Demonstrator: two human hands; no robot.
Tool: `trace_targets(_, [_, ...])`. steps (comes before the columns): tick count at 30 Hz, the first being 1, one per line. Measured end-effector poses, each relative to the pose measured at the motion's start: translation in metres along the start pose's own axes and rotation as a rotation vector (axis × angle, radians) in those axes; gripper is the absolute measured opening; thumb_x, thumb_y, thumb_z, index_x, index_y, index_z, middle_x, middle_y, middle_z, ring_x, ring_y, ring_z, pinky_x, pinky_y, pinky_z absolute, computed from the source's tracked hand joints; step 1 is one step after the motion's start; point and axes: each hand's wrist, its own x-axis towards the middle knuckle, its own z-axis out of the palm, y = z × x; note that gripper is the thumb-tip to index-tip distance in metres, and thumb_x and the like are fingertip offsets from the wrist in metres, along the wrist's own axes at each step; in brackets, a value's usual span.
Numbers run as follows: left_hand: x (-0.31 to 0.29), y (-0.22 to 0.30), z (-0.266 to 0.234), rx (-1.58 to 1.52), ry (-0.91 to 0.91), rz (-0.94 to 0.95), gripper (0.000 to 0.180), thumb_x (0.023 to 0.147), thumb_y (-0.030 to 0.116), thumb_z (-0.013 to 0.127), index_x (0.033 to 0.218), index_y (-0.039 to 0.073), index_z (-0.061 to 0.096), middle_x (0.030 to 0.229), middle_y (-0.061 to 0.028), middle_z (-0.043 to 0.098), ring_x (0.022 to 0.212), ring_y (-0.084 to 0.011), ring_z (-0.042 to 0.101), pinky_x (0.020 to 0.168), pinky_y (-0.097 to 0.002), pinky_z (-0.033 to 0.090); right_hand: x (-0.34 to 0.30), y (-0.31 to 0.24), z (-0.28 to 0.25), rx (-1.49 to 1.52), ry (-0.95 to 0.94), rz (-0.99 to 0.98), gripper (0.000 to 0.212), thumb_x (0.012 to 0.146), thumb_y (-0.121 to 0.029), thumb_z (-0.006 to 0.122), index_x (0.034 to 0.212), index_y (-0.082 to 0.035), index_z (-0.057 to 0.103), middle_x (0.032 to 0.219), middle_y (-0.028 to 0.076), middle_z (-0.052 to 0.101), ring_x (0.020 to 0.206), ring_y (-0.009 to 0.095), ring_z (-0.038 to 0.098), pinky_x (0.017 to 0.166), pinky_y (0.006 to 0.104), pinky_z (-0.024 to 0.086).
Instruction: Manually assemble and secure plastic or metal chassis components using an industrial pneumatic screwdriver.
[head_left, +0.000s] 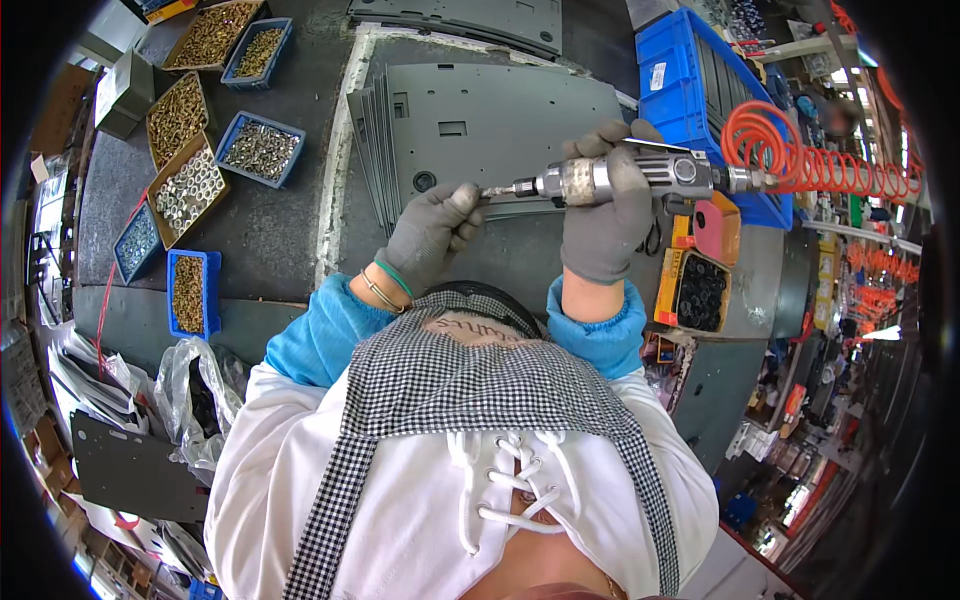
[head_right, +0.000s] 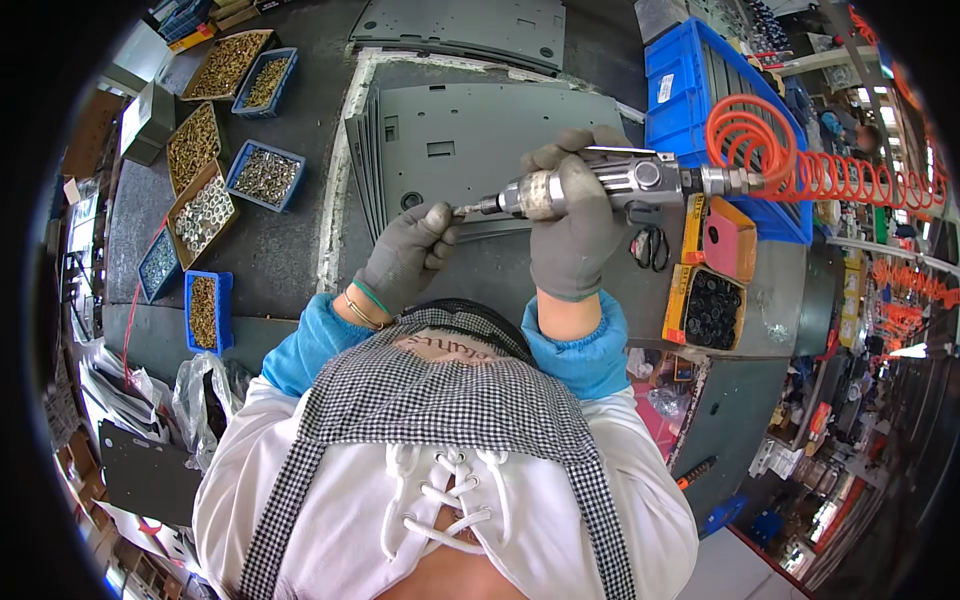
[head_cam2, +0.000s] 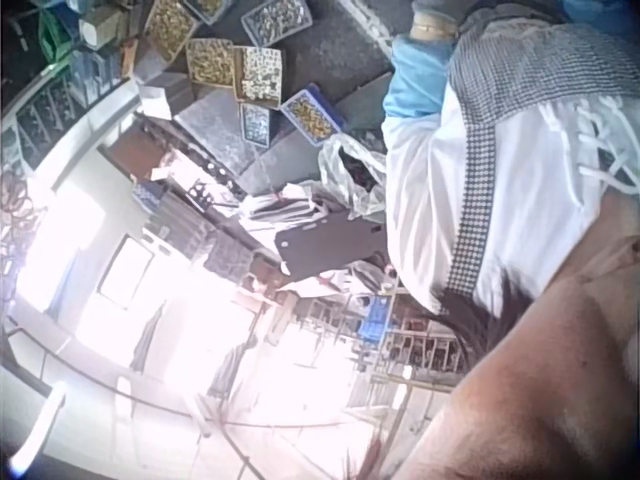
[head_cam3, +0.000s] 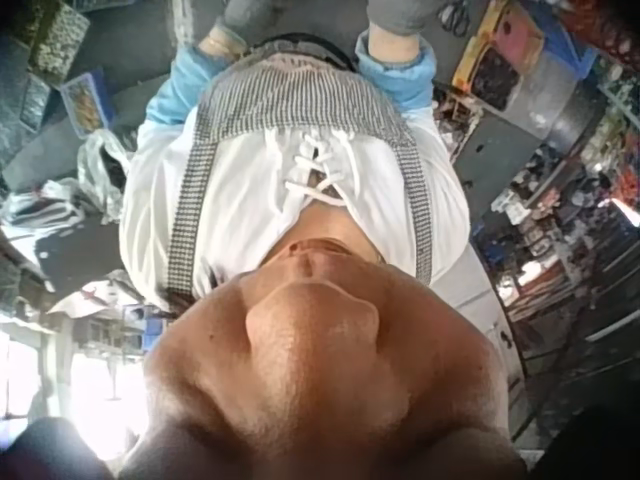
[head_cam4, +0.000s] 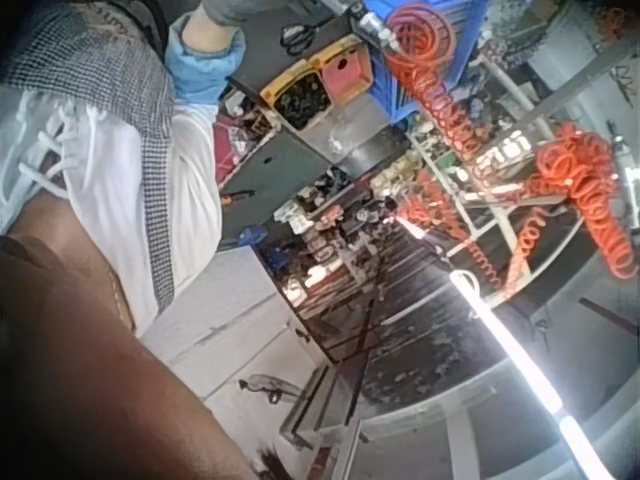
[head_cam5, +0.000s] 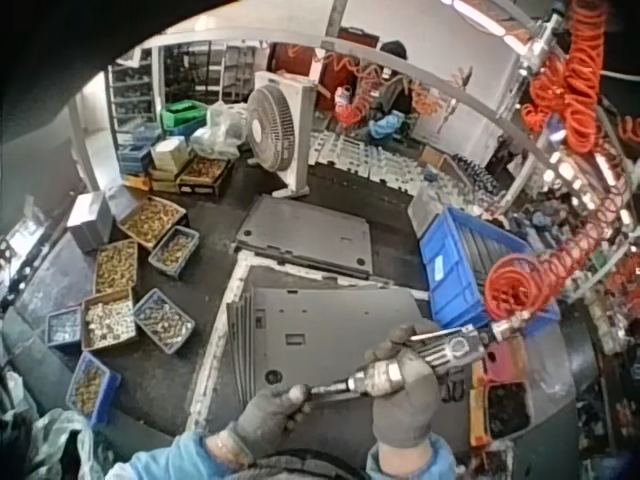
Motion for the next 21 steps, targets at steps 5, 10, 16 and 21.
trace_targets(5, [0.018,0.015,-0.010,0.407,0.009,0.184,0.026,0.100,0.025,0.063,0.109,0.001,0.068,0.080,-0.0012,0.063,0.066,-0.0045,0.050,0.057,-0.0177,0.041,0.012,0.018,-0.014,-0.077,-0.029,-0.018,0.040,0.086,-0.004,0.056,0.126,-0.005,0.051,0.109,0.012,0.063,0.088,0.020,0.065,0.082,0.0441,0.057])
trace_targets(10, [0.015,0.034,-0.018,0.422,-0.094,0.054,0.029,0.098,0.028,0.066,0.107,0.001,0.070,0.078,-0.0001,0.064,0.063,-0.0057,0.050,0.057,-0.0200,0.042,0.026,0.020,-0.018,0.084,0.072,0.095,0.041,0.085,-0.007,0.059,0.125,-0.005,0.048,0.108,0.013,0.061,0.088,0.021,0.064,0.085,0.0452,0.056])
trace_targets(16, [0.021,0.017,-0.019,0.516,0.012,0.134,0.031,0.098,0.029,0.065,0.112,0.002,0.069,0.076,-0.0008,0.064,0.061,-0.0076,0.052,0.057,-0.0219,0.044,0.019,0.017,-0.007,-0.020,0.096,0.086,0.040,0.085,-0.005,0.059,0.124,-0.005,0.048,0.107,0.011,0.061,0.086,0.020,0.064,0.080,0.0425,0.056])
trace_targets(21, [0.026,0.030,-0.007,1.088,0.016,0.071,0.030,0.100,0.018,0.058,0.122,-0.001,0.066,0.080,-0.0038,0.066,0.066,-0.0123,0.058,0.064,-0.0278,0.050,0.009,0.047,-0.022,-0.117,-0.095,-0.008,0.035,0.084,-0.001,0.064,0.118,-0.004,0.054,0.103,0.008,0.063,0.083,0.017,0.064,0.073,0.0326,0.055])
